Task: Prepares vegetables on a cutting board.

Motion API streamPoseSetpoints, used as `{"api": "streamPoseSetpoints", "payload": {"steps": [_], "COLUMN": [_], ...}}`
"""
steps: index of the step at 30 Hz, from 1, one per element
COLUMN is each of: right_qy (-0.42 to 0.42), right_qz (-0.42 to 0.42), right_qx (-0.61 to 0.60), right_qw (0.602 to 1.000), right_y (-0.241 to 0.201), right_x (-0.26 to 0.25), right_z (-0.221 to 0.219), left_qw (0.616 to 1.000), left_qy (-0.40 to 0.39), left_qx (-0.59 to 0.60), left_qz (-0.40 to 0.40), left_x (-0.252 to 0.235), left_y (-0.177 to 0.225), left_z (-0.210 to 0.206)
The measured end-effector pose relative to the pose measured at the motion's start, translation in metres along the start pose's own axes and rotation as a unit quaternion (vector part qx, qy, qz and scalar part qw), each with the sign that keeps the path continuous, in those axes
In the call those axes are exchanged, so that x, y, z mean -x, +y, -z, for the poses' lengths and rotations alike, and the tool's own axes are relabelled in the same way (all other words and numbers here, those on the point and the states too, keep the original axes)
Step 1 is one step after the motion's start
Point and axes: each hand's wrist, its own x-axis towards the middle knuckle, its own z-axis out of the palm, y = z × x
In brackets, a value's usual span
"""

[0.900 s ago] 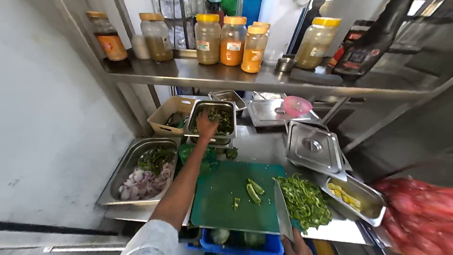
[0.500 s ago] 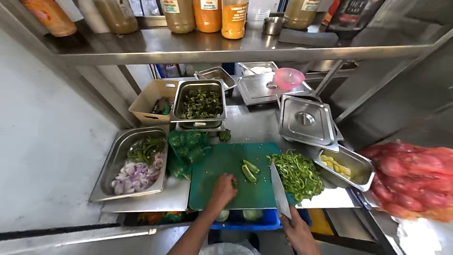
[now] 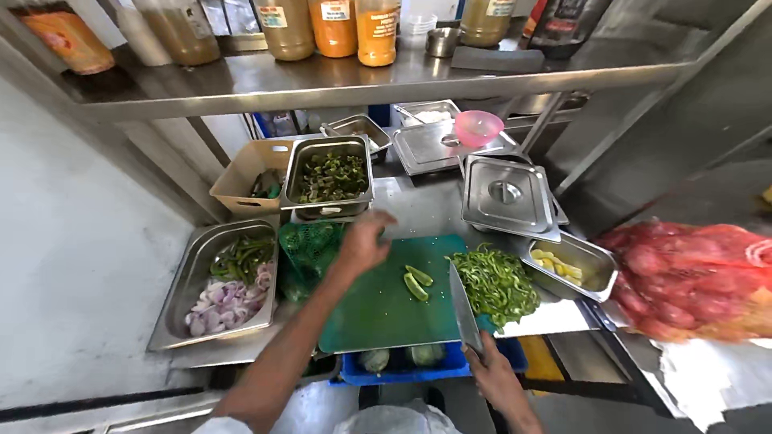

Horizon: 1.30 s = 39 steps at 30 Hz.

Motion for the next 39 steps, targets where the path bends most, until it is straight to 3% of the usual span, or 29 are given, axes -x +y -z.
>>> {"api": "streamPoseSetpoints", "payload": {"steps": [3,6,12,19,25,32,39], "right_qy": [-0.008,-0.033,-0.043,-0.078,-0.114,-0.127,-0.154], "right_qz": [-0.008,-0.022,0.0,-0.021,-0.011,-0.01,0.001], "right_qx": [-0.015,0.005,0.214,0.369,0.365,0.386,0.369], "right_qw": [1.0,0.999,0.976,0.926,0.924,0.914,0.917], "right_y": [0.004,0.0,-0.035,-0.083,-0.071,-0.099,-0.087], "right_x": [0.001,0.007,0.017,0.021,-0.011,-0.002,-0.018], "right_z": [0.0,0.004,0.003,-0.006,-0.031,-0.011,-0.032], "left_qw": [0.98,0.976,0.972,0.978,0.979,0.982,0.982], "left_qy": [-0.162,-0.197,-0.232,-0.181,-0.155,-0.143,-0.138], "left_qx": [0.009,0.013,0.039,0.101,0.114,0.126,0.122], "left_qz": [-0.112,-0.097,0.016,-0.006,-0.068,-0.02,-0.033], "left_x": [0.039,0.054,0.085,0.101,0.101,0.116,0.123], "left_y": [0.007,0.002,0.012,0.013,0.003,-0.001,-0.004], "left_z": [-0.109,-0.153,-0.141,-0.147,-0.154,-0.138,-0.144]}}
